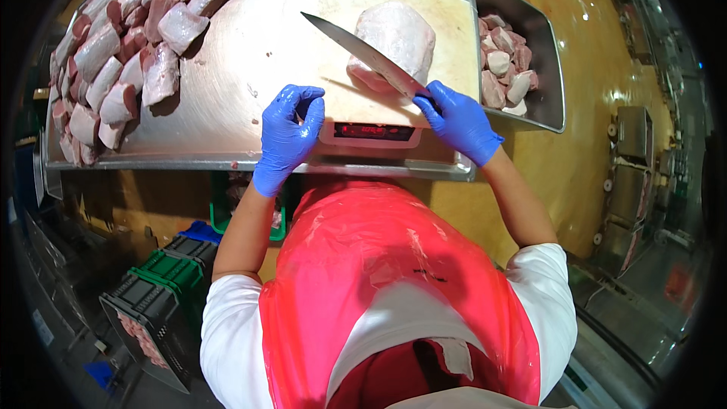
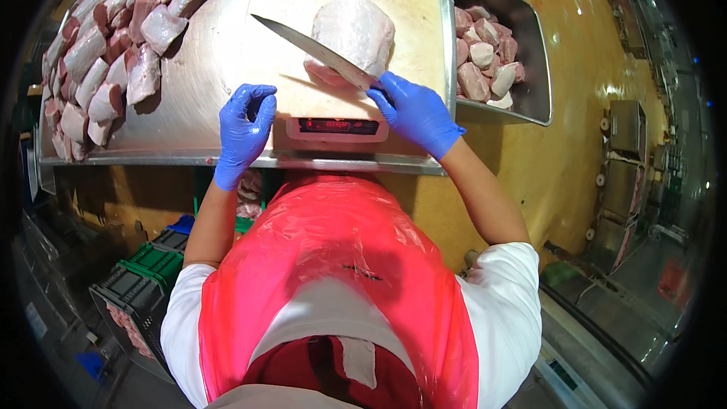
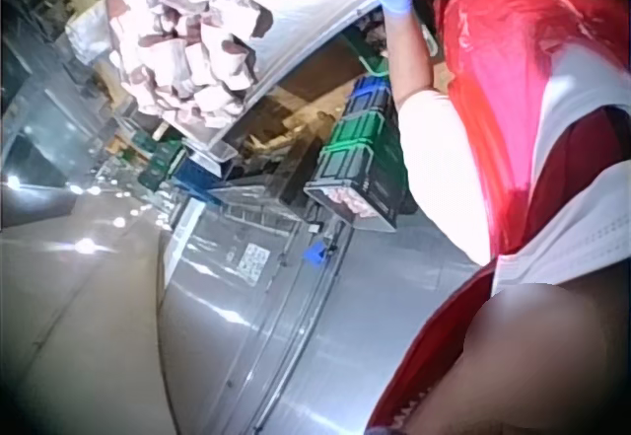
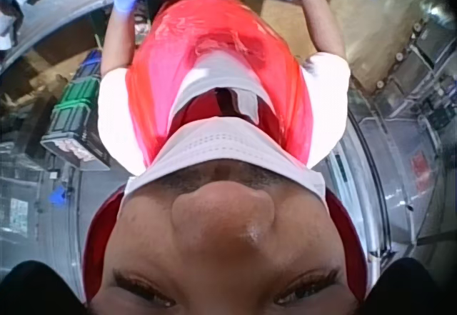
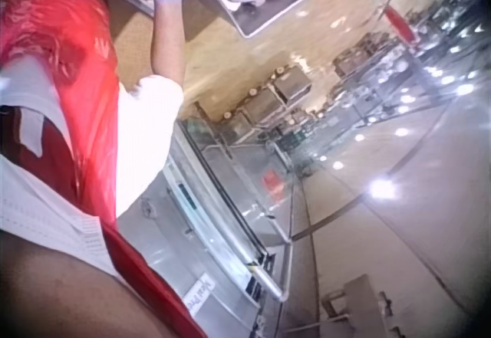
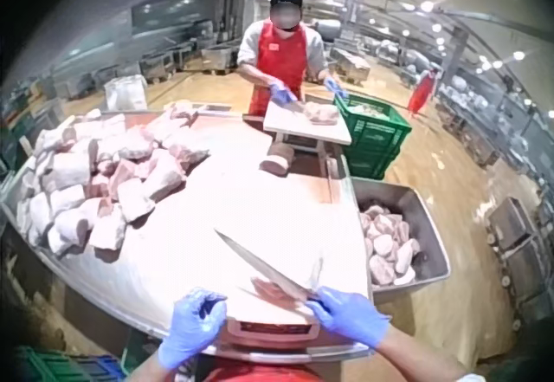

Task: The person cuts large pieces of raw meat into smaller portions using a knife on a cutting board. The person repeatedly trims and slices the meat, placing the cut pieces into a metal tray.

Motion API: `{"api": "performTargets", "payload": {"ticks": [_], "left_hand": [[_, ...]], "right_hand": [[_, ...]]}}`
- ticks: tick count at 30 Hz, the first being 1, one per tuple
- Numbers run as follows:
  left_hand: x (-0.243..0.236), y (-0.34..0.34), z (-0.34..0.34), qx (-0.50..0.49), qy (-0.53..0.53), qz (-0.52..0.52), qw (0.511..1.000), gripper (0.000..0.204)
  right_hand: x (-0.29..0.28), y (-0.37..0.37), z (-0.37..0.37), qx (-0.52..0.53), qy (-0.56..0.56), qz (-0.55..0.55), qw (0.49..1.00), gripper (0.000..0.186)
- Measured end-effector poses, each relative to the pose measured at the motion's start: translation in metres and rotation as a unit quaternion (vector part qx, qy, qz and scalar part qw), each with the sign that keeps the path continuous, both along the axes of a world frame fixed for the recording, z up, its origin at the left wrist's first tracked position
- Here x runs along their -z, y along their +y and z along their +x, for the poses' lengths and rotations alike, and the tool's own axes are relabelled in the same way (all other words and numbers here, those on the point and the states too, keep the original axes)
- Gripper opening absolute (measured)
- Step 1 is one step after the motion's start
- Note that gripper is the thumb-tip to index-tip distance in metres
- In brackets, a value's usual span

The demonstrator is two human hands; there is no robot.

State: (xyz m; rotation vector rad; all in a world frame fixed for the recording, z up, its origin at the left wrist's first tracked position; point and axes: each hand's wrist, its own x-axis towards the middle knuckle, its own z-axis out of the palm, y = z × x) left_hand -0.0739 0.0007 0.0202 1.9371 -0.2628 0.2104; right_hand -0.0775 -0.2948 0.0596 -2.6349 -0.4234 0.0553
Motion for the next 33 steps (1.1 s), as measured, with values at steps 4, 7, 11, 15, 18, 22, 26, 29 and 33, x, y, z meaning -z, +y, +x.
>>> {"api": "performTargets", "payload": {"ticks": [4, 7, 11, 15, 18, 22, 26, 29, 33], "left_hand": [[0.007, -0.017, -0.017, -0.028, 0.020, -0.009, 0.999, 0.011], [0.011, -0.024, -0.034, -0.073, 0.006, 0.008, 0.997, 0.011], [0.013, -0.036, -0.052, -0.129, -0.025, 0.019, 0.991, 0.011], [0.012, -0.066, -0.051, -0.121, -0.058, 0.033, 0.990, 0.019], [0.007, -0.104, -0.022, -0.121, -0.160, 0.124, 0.972, 0.026], [0.034, -0.097, 0.008, -0.101, -0.162, 0.152, 0.970, 0.027], [0.030, -0.097, 0.000, -0.084, -0.128, 0.092, 0.984, 0.019], [0.034, -0.097, 0.005, -0.094, -0.128, 0.089, 0.983, 0.017], [0.043, -0.089, 0.008, -0.094, -0.139, 0.074, 0.983, 0.015]], "right_hand": [[-0.001, -0.008, 0.017, -0.048, 0.010, -0.027, 0.998, 0.024], [0.003, -0.031, 0.003, -0.079, 0.002, -0.049, 0.996, 0.025], [-0.002, -0.103, -0.030, -0.100, 0.039, -0.132, 0.986, 0.024], [-0.017, -0.157, -0.044, -0.121, 0.026, -0.149, 0.981, 0.020], [-0.030, -0.155, -0.045, -0.075, 0.051, -0.072, 0.993, 0.018], [-0.012, -0.098, -0.033, -0.014, -0.001, 0.112, 0.994, 0.034], [-0.001, -0.014, -0.005, -0.028, -0.001, 0.219, 0.975, 0.059], [0.008, 0.016, 0.008, -0.041, -0.004, 0.151, 0.988, 0.064], [-0.001, -0.021, -0.026, -0.089, 0.076, 0.037, 0.992, 0.072]]}}
